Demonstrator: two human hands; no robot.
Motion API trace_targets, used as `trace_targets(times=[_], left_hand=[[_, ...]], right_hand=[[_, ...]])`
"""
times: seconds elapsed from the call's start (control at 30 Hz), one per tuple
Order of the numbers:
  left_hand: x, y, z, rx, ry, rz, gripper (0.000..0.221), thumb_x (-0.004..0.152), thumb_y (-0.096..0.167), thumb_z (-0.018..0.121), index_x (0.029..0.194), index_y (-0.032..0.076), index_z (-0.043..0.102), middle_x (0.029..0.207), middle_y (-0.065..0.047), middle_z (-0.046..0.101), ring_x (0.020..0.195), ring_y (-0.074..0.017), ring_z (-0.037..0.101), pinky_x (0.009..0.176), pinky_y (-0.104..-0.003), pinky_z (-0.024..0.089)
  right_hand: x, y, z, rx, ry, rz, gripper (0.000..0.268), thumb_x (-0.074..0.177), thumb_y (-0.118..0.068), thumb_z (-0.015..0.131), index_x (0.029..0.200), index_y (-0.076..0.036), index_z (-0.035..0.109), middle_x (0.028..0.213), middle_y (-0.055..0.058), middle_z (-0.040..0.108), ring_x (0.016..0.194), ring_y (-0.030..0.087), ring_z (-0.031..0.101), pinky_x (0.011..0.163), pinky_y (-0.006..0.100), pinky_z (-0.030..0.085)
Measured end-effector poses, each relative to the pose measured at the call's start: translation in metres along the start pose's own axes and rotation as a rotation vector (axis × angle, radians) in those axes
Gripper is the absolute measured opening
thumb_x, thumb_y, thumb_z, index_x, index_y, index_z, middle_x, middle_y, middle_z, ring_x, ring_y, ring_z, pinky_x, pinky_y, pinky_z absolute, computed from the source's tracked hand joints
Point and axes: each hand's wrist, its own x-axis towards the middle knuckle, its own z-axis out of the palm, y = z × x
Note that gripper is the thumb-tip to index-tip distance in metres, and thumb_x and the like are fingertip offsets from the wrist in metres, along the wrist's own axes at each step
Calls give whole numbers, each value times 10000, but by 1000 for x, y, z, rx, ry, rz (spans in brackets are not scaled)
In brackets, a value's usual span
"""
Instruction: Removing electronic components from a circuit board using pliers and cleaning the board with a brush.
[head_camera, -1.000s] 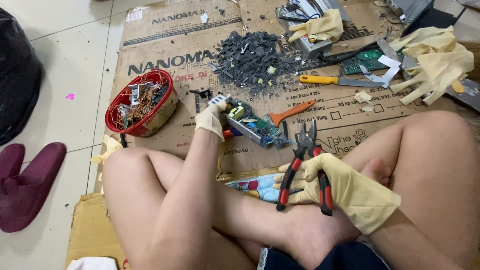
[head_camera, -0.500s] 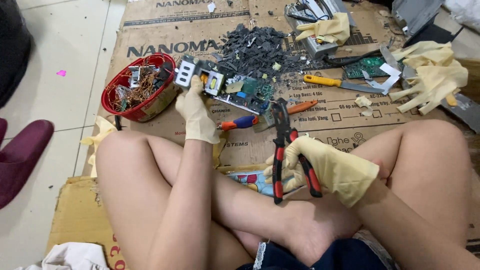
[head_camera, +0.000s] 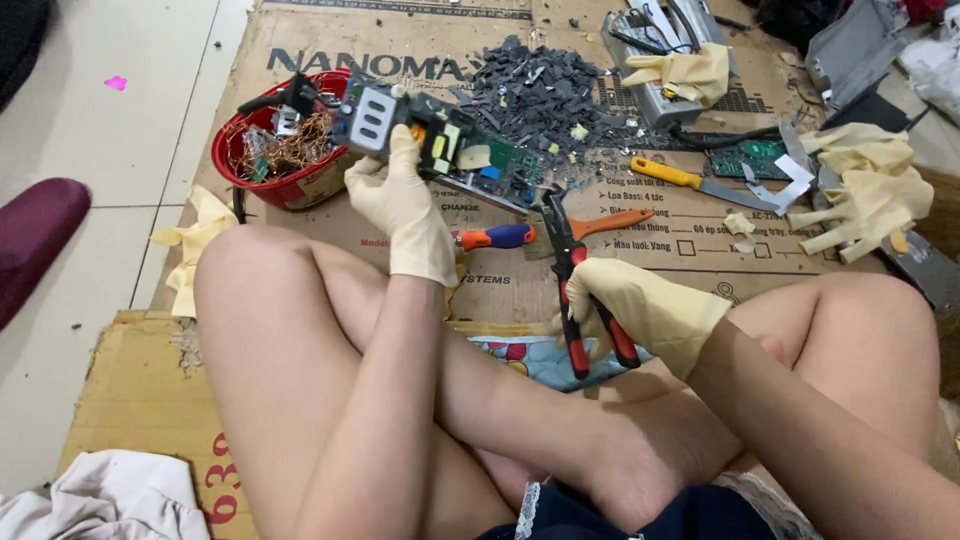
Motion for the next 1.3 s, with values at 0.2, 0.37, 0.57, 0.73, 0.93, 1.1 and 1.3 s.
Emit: trace_targets(times=[0.2, 0.37, 0.57, 0.73, 0.93, 1.1, 1.3], left_hand=[[-36, 25, -11, 79, 35, -45, 378, 756, 148, 869, 884, 26, 534, 691, -37, 529, 641, -93, 519, 557, -205, 461], [-36, 8, -18, 57, 57, -15, 421, 751, 164, 896, 893, 49, 516, 686, -17, 521, 627, -79, 541, 547, -185, 441], [-45, 20, -14, -28, -14, 1, 381, 796, 125, 874, 971, 47, 545, 777, -44, 564, 706, -109, 585, 643, -192, 522], [-47, 15, -11, -109, -119, -28, 346, 822, 107, 858, 1018, 68, 575, 856, -53, 581, 797, -120, 610, 705, -228, 588], [-54, 23, -10, -20, -285, -25, 451, 876, 134, 825, 1242, 93, 565, 1133, -95, 576, 1064, -155, 512, 905, -342, 546], [-55, 13, -7, 31, -437, 69, 512, 883, 84, 823, 1313, 169, 559, 1123, -85, 657, 994, -215, 698, 793, -367, 682], [-90, 2, -8, 53, -296, 143, 698, 787, 58, 861, 1386, 53, 503, 1226, -201, 612, 1158, -160, 531, 1091, -400, 483]], right_hand=[[54, 13, 6, -320, 101, 115, 248, 582, -211, 610, 492, 16, 656, 446, 288, 599, 296, 377, 569, 373, 487, 522], [19, -14, 22, -548, 92, 46, 319, 851, -183, 523, 700, 58, 667, 517, 241, 615, 564, 350, 698, 501, 335, 536], [15, -23, 18, 95, 236, 160, 266, 603, -69, 604, 723, 168, 582, 557, 403, 529, 442, 532, 568, 439, 615, 512], [-22, -67, 33, 252, 226, 228, 195, 618, -43, 568, 617, 121, 464, 505, 337, 462, 419, 446, 561, 519, 597, 557], [4, -54, 4, 185, 141, 356, 165, 657, -21, 576, 650, 28, 419, 455, 268, 453, 383, 362, 510, 514, 514, 540], [26, -35, -3, -195, 221, 84, 182, 638, -122, 613, 672, 56, 606, 495, 320, 594, 334, 397, 580, 289, 487, 435], [34, -14, 10, 21, 291, 123, 124, 775, 13, 393, 714, -52, 479, 608, 100, 480, 523, 248, 488, 515, 375, 389]])
